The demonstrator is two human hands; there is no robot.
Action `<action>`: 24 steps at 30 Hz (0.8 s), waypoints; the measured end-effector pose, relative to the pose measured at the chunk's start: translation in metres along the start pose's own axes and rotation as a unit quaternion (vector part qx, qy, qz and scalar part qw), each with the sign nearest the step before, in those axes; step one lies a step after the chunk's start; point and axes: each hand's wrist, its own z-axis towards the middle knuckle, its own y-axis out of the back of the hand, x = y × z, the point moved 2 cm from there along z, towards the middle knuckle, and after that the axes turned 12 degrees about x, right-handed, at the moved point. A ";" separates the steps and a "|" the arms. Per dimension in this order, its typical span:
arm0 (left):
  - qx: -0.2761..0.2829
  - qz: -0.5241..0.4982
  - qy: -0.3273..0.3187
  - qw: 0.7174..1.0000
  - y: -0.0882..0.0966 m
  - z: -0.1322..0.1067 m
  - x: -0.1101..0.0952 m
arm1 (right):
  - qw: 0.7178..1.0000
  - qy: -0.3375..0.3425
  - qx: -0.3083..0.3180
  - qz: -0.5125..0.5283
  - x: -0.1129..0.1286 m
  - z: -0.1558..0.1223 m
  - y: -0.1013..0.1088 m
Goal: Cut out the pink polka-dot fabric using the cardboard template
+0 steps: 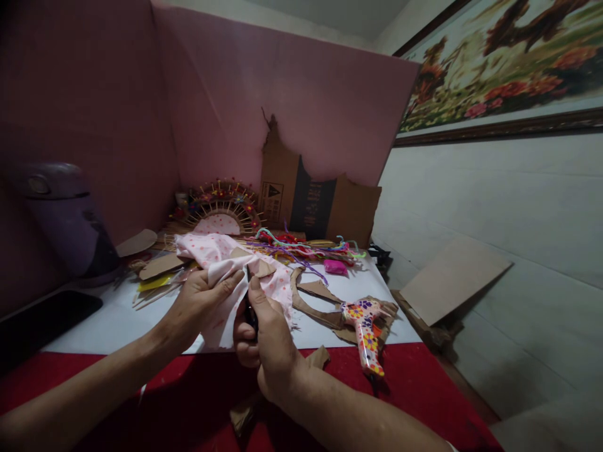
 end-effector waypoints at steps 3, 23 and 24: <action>-0.001 0.001 0.002 1.000 0.000 0.000 0.000 | 1.000 -0.004 0.001 0.002 0.000 0.001 0.000; 0.014 0.047 0.015 0.999 0.001 0.001 0.000 | 0.999 -0.034 0.008 0.005 -0.003 0.001 0.004; 0.014 0.051 0.007 0.999 0.001 0.002 -0.001 | 0.999 -0.034 0.006 0.004 -0.003 0.001 0.004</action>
